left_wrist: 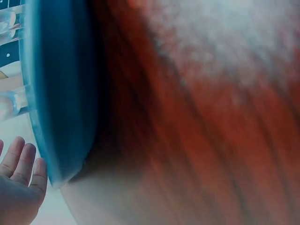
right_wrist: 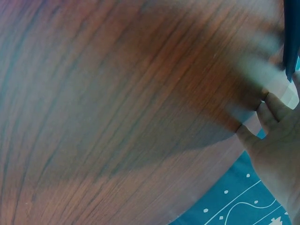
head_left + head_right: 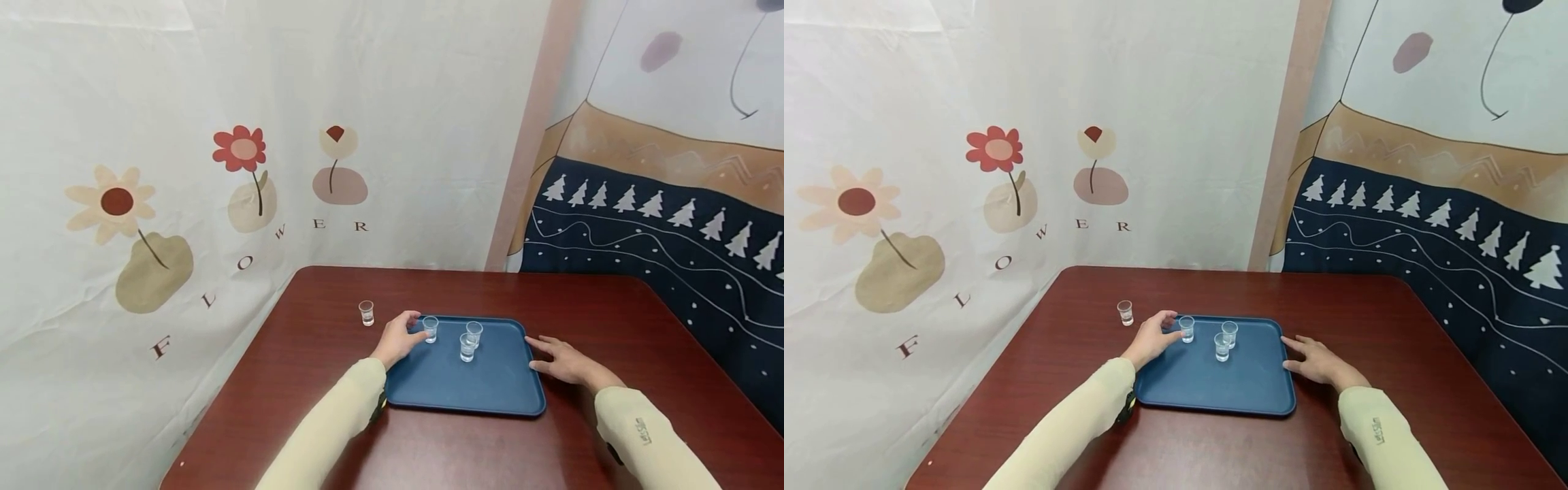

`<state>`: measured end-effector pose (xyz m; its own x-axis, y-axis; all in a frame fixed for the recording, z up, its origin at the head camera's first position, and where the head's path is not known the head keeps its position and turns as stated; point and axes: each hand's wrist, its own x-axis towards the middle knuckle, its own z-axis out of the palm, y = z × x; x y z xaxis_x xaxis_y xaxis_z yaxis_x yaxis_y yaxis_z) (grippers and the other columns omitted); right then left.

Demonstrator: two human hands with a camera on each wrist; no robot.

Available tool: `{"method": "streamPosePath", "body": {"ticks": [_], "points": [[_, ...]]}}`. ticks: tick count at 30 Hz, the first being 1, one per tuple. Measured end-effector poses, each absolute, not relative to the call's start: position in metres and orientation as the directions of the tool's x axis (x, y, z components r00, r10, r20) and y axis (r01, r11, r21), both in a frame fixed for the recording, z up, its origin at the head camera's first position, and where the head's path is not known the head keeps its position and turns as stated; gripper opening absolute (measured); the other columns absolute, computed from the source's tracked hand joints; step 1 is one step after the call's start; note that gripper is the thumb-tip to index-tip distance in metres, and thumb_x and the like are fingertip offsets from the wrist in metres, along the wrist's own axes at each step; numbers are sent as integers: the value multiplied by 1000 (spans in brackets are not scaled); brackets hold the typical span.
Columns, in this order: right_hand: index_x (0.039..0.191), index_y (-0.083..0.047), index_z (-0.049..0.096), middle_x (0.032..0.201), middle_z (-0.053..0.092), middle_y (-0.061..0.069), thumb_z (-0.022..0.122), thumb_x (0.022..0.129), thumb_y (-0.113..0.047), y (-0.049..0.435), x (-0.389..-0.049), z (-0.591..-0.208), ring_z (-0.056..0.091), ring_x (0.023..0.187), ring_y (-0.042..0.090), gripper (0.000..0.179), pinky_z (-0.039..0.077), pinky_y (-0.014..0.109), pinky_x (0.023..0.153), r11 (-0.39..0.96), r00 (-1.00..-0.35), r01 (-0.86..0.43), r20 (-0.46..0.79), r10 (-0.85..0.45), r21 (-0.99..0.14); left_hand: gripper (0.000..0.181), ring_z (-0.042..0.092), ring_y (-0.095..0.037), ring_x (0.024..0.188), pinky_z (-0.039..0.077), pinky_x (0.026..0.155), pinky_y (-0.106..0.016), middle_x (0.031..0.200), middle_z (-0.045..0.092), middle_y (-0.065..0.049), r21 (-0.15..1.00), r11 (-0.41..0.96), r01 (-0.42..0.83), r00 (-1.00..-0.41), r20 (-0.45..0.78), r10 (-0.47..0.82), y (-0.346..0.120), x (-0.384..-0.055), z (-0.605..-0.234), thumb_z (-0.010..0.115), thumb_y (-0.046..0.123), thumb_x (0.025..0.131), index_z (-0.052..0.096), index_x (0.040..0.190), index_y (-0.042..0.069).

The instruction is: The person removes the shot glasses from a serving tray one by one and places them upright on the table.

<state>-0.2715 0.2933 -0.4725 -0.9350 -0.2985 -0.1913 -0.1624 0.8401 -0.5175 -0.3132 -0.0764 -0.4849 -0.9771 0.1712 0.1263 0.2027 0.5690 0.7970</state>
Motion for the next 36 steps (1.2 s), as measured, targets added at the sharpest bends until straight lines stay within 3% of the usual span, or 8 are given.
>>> {"method": "streamPosePath", "body": {"ticks": [13,22,36], "points": [[151,-3,38,151,24,38,64,96,-38,293,-269,-473,19,135,62,70,21,76,102,835,-934,-170,-185,-306,-524,44,60,-27,109,49,94,-44,119,64,-12,771,608,189,-980,115,159,-65,-314,-488,75,27,90,61,127,6],[151,-3,38,151,25,38,64,96,-36,291,-268,-472,20,135,61,69,22,75,101,831,-935,-174,-177,-308,-529,29,59,-20,91,50,82,-39,102,66,-6,756,617,217,-976,151,158,-62,-314,-489,74,23,92,64,113,6],[152,-4,38,151,24,37,63,96,-39,293,-270,-474,18,136,61,70,20,76,102,836,-935,-171,-182,-304,-521,23,63,-21,99,51,85,-41,106,70,-6,781,573,246,-969,204,137,-78,-316,-480,74,23,91,65,108,10]]}}
